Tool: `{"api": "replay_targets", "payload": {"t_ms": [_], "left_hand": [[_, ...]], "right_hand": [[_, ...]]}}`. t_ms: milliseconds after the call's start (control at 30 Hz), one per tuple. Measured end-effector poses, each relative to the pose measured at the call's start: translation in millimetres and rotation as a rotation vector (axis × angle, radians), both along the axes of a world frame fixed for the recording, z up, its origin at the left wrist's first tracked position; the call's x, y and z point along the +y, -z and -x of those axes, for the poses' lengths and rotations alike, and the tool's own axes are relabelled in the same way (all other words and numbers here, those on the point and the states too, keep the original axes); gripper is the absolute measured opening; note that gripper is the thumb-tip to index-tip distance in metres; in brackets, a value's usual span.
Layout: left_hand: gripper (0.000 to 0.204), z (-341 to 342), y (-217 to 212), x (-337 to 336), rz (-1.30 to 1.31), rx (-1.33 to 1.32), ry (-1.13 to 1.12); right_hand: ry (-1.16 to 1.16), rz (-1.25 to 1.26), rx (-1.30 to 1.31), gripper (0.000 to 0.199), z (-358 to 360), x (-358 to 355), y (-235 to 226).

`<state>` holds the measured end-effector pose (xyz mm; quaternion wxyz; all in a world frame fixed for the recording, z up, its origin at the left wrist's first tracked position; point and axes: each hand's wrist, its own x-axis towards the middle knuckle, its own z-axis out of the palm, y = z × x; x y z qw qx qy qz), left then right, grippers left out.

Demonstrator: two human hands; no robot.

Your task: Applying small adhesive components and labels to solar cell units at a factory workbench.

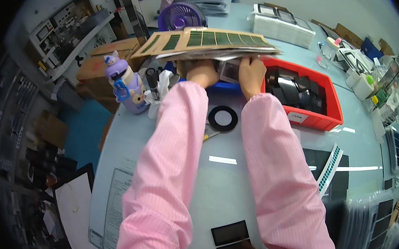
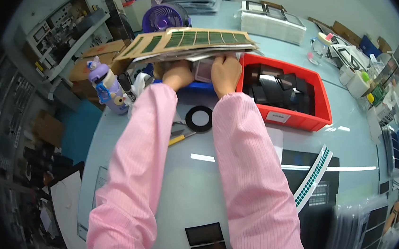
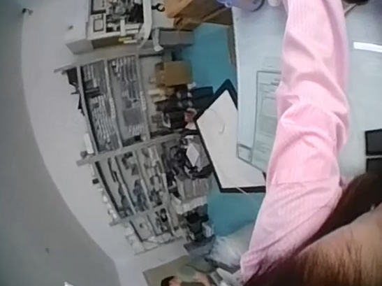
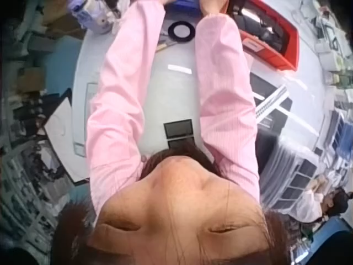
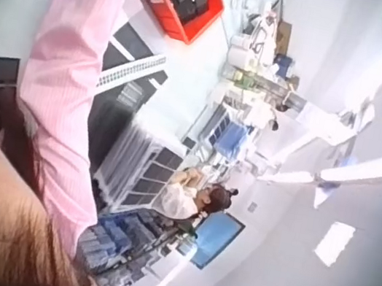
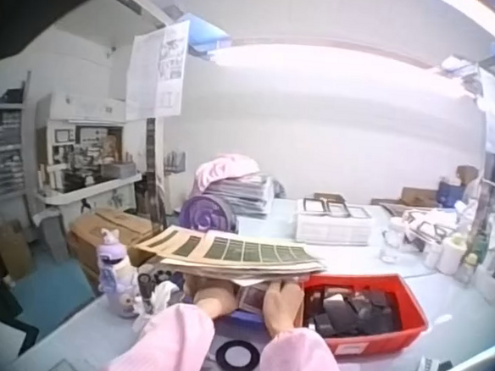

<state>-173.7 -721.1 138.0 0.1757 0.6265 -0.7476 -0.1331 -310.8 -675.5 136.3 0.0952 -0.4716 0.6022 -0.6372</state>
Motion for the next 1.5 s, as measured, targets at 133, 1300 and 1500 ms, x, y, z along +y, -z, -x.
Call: {"api": "replay_targets", "payload": {"t_ms": [133, 1300, 1500], "left_hand": [[0.031, 2, 7, 24, 0.159, 0.046, -0.070], [0.026, 1, 39, 94, 0.858, 0.100, 0.033], [0.026, -1, 41, 93, 0.895, 0.236, 0.046]], "right_hand": [[0.008, 0.049, 0.159, 0.030, 4, -4, 9], [-0.312, -0.206, 1.373, 0.052, 69, 17, -40], [-0.253, -0.273, 1.337, 0.034, 65, 23, -74]]}}
